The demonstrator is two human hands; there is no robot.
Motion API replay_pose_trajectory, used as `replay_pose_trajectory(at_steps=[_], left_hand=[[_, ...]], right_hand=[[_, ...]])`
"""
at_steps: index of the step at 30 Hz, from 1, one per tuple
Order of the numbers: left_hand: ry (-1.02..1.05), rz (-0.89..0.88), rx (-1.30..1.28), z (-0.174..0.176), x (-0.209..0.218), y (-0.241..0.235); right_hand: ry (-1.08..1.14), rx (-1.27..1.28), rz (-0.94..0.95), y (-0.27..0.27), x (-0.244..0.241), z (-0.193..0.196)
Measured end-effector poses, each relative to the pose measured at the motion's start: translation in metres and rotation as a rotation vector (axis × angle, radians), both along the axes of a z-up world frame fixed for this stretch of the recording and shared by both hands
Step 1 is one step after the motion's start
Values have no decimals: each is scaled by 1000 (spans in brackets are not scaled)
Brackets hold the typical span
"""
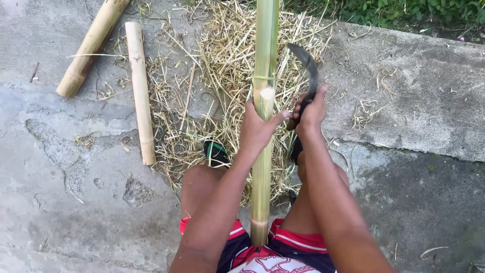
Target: Using a sickle to strip bark and fibers from a bamboo pole and then tying strips around it.
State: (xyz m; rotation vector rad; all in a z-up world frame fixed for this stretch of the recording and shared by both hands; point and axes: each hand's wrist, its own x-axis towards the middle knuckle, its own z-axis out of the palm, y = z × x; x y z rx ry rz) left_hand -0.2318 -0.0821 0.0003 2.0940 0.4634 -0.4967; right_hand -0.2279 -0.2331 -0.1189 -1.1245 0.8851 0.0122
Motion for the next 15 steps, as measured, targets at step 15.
replay_pose_trajectory(at_steps=[15], left_hand=[[343, 142, -629, -78, 0, 21]], right_hand=[[30, 174, -203, -17, -7, -34]])
